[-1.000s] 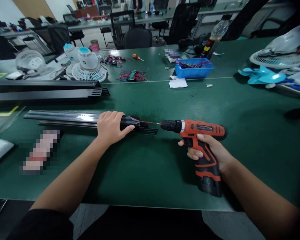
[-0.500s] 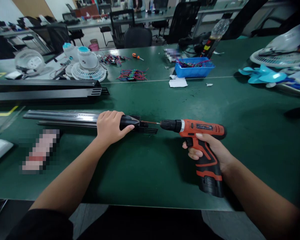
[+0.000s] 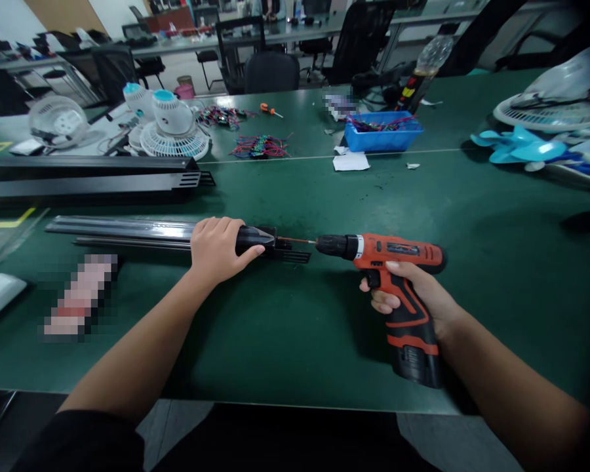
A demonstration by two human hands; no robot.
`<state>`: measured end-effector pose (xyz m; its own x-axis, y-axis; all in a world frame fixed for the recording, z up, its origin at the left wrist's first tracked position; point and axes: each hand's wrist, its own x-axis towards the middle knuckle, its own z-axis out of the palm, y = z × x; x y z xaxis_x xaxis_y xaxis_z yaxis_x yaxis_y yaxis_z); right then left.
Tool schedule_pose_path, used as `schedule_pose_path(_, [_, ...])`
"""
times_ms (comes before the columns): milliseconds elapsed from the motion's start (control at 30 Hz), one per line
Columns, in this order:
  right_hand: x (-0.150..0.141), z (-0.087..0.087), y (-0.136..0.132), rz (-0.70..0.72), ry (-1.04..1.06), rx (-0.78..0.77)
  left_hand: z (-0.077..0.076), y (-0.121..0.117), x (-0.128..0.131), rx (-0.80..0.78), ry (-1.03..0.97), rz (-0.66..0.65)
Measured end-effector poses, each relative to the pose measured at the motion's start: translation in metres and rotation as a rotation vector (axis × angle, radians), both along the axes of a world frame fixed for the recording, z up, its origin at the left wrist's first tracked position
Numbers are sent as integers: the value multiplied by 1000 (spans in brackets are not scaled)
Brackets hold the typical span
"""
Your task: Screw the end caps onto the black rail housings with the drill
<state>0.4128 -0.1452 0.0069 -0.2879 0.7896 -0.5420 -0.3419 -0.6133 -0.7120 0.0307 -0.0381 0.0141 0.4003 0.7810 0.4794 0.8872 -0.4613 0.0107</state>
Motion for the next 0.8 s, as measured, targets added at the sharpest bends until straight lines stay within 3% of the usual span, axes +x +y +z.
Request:
schedule_pose_path(533, [2, -1, 5, 63, 87, 34, -3, 1, -1, 25, 4, 4])
schedule_pose_path(800, [6, -3, 10, 63, 104, 140, -6, 3, -2, 53, 5, 2])
